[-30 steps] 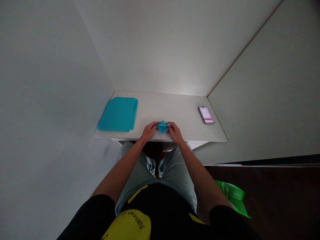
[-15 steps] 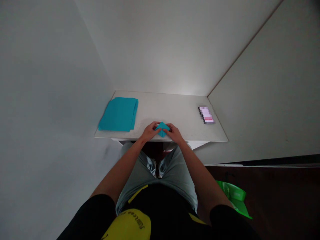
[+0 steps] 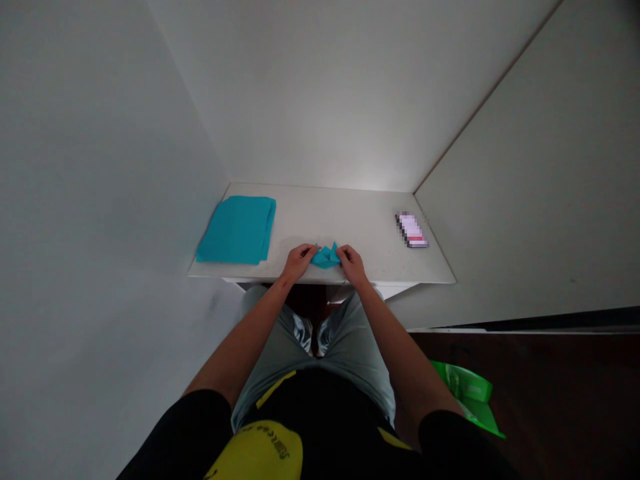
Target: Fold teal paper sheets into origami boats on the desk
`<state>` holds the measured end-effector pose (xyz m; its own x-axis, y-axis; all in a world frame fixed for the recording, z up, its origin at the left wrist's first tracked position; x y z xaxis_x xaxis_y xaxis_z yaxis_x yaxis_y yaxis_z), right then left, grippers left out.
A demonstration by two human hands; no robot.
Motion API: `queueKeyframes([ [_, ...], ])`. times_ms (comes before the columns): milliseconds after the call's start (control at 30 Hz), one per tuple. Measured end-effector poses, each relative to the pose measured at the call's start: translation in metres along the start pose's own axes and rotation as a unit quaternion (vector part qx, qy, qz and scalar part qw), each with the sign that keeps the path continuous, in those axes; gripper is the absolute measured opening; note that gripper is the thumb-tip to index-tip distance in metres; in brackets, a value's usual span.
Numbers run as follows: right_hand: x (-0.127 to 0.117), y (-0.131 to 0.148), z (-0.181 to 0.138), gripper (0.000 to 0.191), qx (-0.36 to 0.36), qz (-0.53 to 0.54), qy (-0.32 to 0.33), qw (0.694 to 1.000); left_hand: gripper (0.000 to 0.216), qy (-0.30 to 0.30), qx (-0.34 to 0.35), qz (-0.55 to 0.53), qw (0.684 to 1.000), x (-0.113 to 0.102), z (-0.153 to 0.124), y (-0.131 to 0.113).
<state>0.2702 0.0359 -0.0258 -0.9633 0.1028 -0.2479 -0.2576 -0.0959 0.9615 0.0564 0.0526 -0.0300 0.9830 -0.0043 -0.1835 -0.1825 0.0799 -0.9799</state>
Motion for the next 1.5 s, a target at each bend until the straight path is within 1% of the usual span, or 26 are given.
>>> queueKeyframes([
  [133,-0.007,-0.01,0.004,0.049,0.012,0.037,-0.068,0.997,0.05,-0.066,-0.008,-0.028,0.997,-0.006,0.005,0.007],
  [267,-0.011,-0.017,0.005,0.044,0.013,0.047,-0.107,0.993,0.047,-0.132,-0.024,-0.039,0.99,-0.012,0.006,0.015],
  [367,-0.011,-0.019,0.005,0.042,0.015,0.045,-0.122,0.991,0.04,-0.163,-0.029,-0.032,0.986,-0.013,0.004,0.017],
  [467,-0.01,-0.02,0.005,0.039,0.014,0.042,-0.127,0.991,0.028,-0.199,-0.019,-0.007,0.98,-0.014,0.0,0.012],
  [533,-0.008,-0.021,0.005,0.039,0.012,0.036,-0.126,0.991,0.022,-0.241,0.001,0.029,0.97,-0.015,-0.007,0.006],
  [567,-0.007,-0.021,0.005,0.039,0.008,0.03,-0.123,0.992,0.023,-0.259,0.02,0.064,0.964,-0.015,-0.012,0.001],
  [600,-0.006,-0.021,0.005,0.039,0.004,0.023,-0.118,0.993,0.028,-0.262,0.046,0.108,0.958,-0.015,-0.017,-0.005],
  [633,-0.005,-0.021,0.004,0.039,-0.001,0.015,-0.112,0.994,0.033,-0.246,0.079,0.16,0.953,-0.013,-0.022,-0.01],
  [667,-0.004,-0.022,0.004,0.038,-0.006,0.008,-0.107,0.994,0.037,-0.207,0.116,0.213,0.948,-0.009,-0.027,-0.016],
  [700,-0.003,-0.022,0.004,0.038,-0.009,0.003,-0.104,0.995,0.039,-0.145,0.154,0.26,0.942,-0.004,-0.031,-0.02],
  [767,-0.003,-0.022,0.005,0.039,-0.011,-0.006,-0.105,0.994,0.043,0.006,0.213,0.318,0.924,0.007,-0.039,-0.023],
  [800,-0.003,-0.022,0.005,0.039,-0.014,-0.013,-0.111,0.994,0.046,0.071,0.229,0.335,0.911,0.011,-0.042,-0.023],
  [833,-0.004,-0.021,0.005,0.04,-0.02,-0.025,-0.123,0.992,0.049,0.119,0.237,0.348,0.899,0.014,-0.043,-0.022],
  [867,-0.005,-0.019,0.004,0.041,-0.03,-0.041,-0.14,0.989,0.052,0.152,0.24,0.359,0.889,0.015,-0.044,-0.021],
  [900,-0.005,-0.017,0.003,0.042,-0.044,-0.062,-0.158,0.984,0.055,0.172,0.24,0.368,0.882,0.017,-0.043,-0.019],
  [967,-0.004,-0.01,-0.001,0.046,-0.081,-0.115,-0.176,0.974,0.06,0.186,0.242,0.381,0.873,0.018,-0.042,-0.017],
  [1000,-0.001,-0.007,-0.004,0.046,-0.102,-0.144,-0.158,0.972,0.061,0.189,0.245,0.385,0.87,0.019,-0.041,-0.016],
  [1033,0.003,-0.004,-0.007,0.046,-0.123,-0.174,-0.117,0.97,0.061,0.19,0.247,0.388,0.868,0.02,-0.04,-0.015],
  [1067,0.008,-0.002,-0.01,0.046,-0.141,-0.205,-0.063,0.967,0.061,0.19,0.248,0.389,0.867,0.02,-0.04,-0.013],
  [1133,0.016,-0.002,-0.016,0.047,-0.163,-0.259,0.043,0.951,0.058,0.189,0.249,0.39,0.866,0.018,-0.037,-0.009],
  [1167,0.017,-0.003,-0.018,0.049,-0.166,-0.282,0.077,0.942,0.057,0.187,0.247,0.39,0.867,0.015,-0.035,-0.007],
  [1200,0.015,-0.004,-0.018,0.051,-0.164,-0.303,0.096,0.934,0.056,0.18,0.242,0.391,0.869,0.011,-0.032,-0.005],
  [1267,0.008,-0.008,-0.017,0.057,-0.151,-0.342,0.105,0.922,0.058,0.153,0.216,0.402,0.877,-0.002,-0.022,0.0],
  [1367,-0.004,-0.013,-0.012,0.063,-0.132,-0.4,0.114,0.9,0.062,0.098,0.155,0.436,0.881,-0.021,-0.01,0.002],
  [1433,-0.01,-0.015,-0.01,0.065,-0.128,-0.424,0.114,0.889,0.061,0.073,0.137,0.452,0.878,-0.026,-0.007,-0.002],
  [1500,-0.014,-0.017,-0.007,0.066,-0.13,-0.423,0.094,0.892,0.055,0.058,0.148,0.448,0.88,-0.025,-0.009,-0.008],
])
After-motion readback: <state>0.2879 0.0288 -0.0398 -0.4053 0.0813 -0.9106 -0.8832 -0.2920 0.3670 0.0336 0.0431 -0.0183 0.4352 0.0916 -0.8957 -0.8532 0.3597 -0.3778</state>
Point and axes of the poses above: each hand's wrist, its own z-axis towards the middle knuckle, its own x-axis out of the palm, y = z × x, the point moved 3 cm from there along z, towards the middle knuckle, and after that the axes turned 2 degrees about -y, right-handed, at the moved point
